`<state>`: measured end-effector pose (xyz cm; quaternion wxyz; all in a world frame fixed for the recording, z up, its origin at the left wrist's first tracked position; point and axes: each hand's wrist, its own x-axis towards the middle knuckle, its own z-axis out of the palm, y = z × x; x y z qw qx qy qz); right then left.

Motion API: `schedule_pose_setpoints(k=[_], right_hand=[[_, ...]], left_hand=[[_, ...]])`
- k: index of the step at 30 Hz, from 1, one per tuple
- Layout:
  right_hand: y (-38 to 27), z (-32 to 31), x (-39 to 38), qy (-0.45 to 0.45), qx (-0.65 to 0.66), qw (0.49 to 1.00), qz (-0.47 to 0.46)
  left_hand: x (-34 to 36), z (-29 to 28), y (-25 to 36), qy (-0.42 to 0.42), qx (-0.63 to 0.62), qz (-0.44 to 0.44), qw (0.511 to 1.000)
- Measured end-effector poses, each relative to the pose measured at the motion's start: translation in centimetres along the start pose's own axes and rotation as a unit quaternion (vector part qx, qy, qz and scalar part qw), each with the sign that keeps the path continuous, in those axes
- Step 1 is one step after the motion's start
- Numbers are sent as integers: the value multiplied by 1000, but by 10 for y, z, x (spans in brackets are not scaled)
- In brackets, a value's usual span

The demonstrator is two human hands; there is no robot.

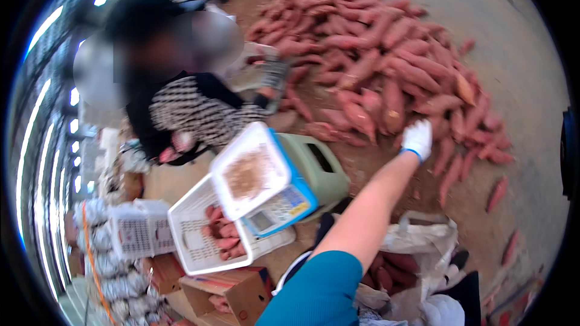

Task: The person sits on the floor in a warehouse and sorts sweet potatoes from a large pile into a white plastic basket. They use a digital scale to weigh the potatoes and place them into a bag. Another person is visible in the background performing similar tasks.

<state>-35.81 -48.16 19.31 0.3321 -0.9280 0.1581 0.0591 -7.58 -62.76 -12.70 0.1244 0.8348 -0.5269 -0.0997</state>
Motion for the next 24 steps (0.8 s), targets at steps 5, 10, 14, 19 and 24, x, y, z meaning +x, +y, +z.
schedule_pose_setpoints(k=[5,10,14,19,24], right_hand=[[16,-4,-5,-9,-9,1000,12],[13,-2,-19,22,2,1000,14],[5,-2,-29,53,1,999,7],[-17,4,-40,72,0,997,-17],[-51,7,-49,124,-12,992,12]], left_hand=[[18,33,31,-19,75,-95,992],[28,33,17,-98,-49,-106,988],[7,11,-40,-198,-393,-110,891],[-71,-106,-52,-313,-726,-72,608],[-149,-244,-31,-170,-824,-21,540]])
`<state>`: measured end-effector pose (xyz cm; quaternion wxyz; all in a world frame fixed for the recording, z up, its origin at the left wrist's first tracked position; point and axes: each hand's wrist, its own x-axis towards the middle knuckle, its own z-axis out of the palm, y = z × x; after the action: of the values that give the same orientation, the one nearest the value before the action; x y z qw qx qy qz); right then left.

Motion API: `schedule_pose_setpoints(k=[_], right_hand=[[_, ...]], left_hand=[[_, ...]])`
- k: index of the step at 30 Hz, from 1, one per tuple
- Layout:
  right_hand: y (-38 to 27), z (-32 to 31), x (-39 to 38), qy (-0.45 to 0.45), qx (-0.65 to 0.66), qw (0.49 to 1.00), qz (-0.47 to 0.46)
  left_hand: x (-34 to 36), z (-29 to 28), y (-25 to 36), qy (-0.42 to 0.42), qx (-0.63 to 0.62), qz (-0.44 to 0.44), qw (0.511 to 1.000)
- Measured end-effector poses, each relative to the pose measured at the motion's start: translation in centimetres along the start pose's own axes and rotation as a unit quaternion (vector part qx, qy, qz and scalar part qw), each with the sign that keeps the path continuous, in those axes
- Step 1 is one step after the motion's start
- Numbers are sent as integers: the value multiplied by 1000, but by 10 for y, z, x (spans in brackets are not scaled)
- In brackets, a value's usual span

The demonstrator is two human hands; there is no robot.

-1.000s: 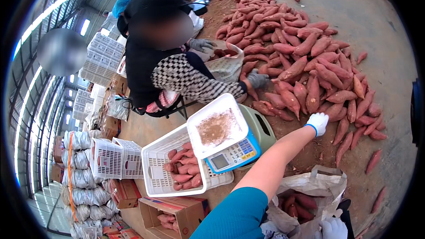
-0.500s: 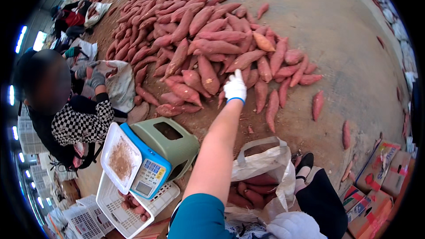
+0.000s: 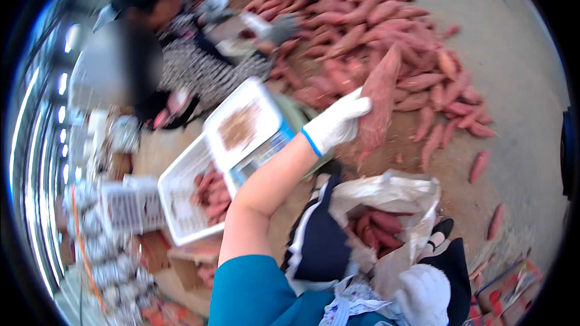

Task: The person sits on the floor in a warehouse and sorts sweet potatoes from a large pile into a white plastic basket. They use a digital scale to weigh the potatoes and place them into a bag. Another person is visible in the background performing similar tasks.

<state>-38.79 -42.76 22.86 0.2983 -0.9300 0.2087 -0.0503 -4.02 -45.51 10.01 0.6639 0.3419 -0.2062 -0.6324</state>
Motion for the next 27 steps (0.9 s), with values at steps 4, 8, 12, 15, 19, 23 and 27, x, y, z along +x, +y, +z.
schedule_pose_setpoints(k=[4,8,12,15,19,23,27], right_hand=[[-24,8,-5,-14,8,1000,-25],[-26,17,-8,-10,-21,999,-34],[6,42,0,-56,-27,998,-24],[3,53,19,-62,-37,997,-22],[15,78,42,-99,-23,995,-6],[24,91,54,-135,-34,989,41],[20,105,65,-137,-33,989,41]], left_hand=[[-160,0,113,132,187,72,971],[-311,-57,172,301,140,202,921],[-440,-129,156,514,-21,286,809],[-456,-152,110,603,-121,289,733],[-530,-252,18,655,-186,261,684],[-518,-291,-11,642,-255,262,674],[-556,-341,-11,718,-227,264,602]])
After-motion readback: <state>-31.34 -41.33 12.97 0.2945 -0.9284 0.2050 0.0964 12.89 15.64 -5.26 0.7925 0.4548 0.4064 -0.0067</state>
